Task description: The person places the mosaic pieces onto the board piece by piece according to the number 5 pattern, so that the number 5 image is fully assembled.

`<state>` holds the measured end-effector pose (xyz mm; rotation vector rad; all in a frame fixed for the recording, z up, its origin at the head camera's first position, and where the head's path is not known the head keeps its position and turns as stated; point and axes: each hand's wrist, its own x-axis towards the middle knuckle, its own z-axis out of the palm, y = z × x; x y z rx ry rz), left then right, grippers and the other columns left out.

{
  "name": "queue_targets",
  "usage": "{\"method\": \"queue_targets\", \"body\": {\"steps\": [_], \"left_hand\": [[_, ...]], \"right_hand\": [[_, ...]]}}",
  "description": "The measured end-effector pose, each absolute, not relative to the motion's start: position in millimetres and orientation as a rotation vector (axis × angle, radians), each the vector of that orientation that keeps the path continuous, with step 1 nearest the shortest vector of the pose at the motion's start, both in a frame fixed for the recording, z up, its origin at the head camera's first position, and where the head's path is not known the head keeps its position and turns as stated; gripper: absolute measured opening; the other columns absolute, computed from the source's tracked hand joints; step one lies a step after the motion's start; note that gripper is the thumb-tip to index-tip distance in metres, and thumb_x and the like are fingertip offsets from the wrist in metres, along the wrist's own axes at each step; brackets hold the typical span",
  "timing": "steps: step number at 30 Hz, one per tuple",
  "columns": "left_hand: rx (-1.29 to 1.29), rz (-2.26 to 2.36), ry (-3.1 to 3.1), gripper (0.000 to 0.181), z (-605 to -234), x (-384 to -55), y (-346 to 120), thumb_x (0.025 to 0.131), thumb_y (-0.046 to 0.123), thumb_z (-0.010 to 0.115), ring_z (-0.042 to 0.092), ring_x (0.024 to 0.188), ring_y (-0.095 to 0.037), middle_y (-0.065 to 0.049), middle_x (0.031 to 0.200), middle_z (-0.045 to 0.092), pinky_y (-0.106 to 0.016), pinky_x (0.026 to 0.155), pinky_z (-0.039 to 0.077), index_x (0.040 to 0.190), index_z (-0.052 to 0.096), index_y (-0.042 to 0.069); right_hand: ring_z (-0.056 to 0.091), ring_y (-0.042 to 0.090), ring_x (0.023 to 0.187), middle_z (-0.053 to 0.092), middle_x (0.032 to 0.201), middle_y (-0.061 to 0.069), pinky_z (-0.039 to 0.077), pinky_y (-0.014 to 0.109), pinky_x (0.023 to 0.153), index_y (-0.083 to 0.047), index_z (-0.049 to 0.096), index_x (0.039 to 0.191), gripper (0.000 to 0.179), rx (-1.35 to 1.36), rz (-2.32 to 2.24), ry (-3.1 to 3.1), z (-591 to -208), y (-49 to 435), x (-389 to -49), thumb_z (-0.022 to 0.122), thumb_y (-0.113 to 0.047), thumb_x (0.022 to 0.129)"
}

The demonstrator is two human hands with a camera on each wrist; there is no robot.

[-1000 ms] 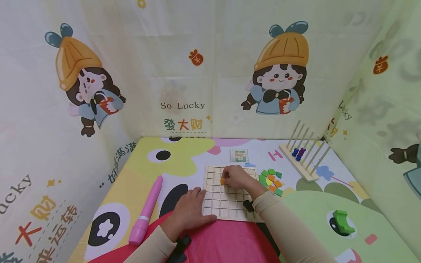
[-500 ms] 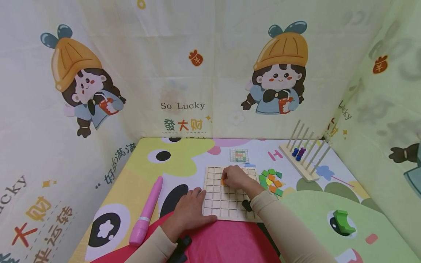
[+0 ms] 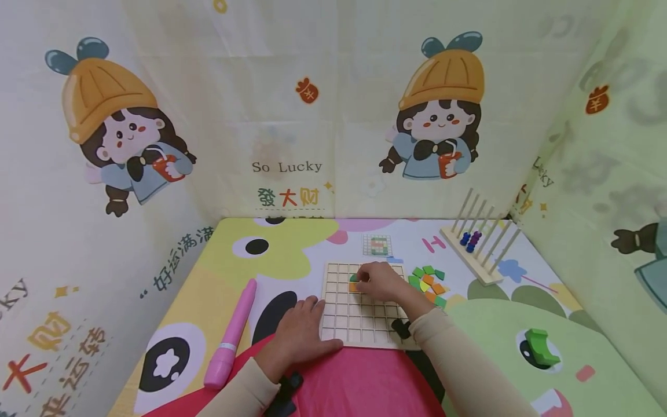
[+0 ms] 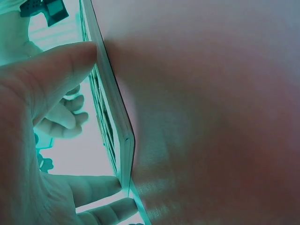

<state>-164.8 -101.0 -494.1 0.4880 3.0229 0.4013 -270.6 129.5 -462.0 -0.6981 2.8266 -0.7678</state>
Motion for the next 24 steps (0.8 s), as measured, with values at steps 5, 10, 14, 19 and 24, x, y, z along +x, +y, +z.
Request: {"method": "queue_targets", "body": {"steps": [5,10,14,19,24], "left_hand": [[0.478,0.409,3.019,0.1,-492.6,-165.1,-100.8,0.074,0.069,0.076,0.056,0.124,-0.034,-0.016,0.144,0.054,-0.055,0.104,0.05,0.148,0.053,0.005],[0.479,0.409,3.015,0.1,-492.4,-165.1,-100.7,0.074,0.068,0.076,0.056,0.124,-0.034,-0.016,0.144,0.054,-0.055,0.104,0.05,0.148,0.053,0.005],[0.485,0.401,3.015,0.1,-491.1,-165.4,-100.5,0.074,0.068,0.076,0.056,0.124,-0.034,-0.016,0.144,0.053,-0.055,0.104,0.05,0.148,0.052,0.005],[0.484,0.399,3.013,0.1,-491.0,-166.3,-100.2,0.074,0.067,0.076,0.055,0.124,-0.034,-0.016,0.144,0.053,-0.055,0.104,0.05,0.148,0.052,0.005],[0.478,0.407,2.999,0.102,-491.9,-166.3,-99.9,0.072,0.067,0.078,0.055,0.125,-0.035,-0.017,0.144,0.053,-0.057,0.104,0.049,0.148,0.052,0.004]], "right_hand": [[0.06,0.014,0.084,0.069,0.094,0.001,0.053,0.037,0.079,-0.006,0.072,0.109,0.02,-0.616,-0.785,2.847,-455.8,152.9,-264.5,0.072,-0.021,0.096],[0.063,0.02,0.09,0.069,0.1,0.005,0.055,0.04,0.079,-0.002,0.07,0.118,0.028,-0.549,-0.809,2.859,-452.2,181.3,-258.3,0.069,-0.022,0.098],[0.065,0.022,0.091,0.07,0.104,0.01,0.056,0.043,0.079,0.002,0.067,0.122,0.033,-0.529,-0.833,2.877,-452.3,207.9,-255.9,0.067,-0.022,0.1],[0.065,0.021,0.077,0.069,0.102,0.014,0.057,0.044,0.076,0.005,0.066,0.123,0.037,-0.429,-0.844,2.911,-455.7,240.1,-252.9,0.067,-0.023,0.099],[0.066,0.03,0.088,0.071,0.1,0.018,0.056,0.049,0.08,0.007,0.068,0.116,0.037,-0.311,-0.77,2.981,-464.8,265.3,-250.8,0.07,-0.024,0.096]]}}
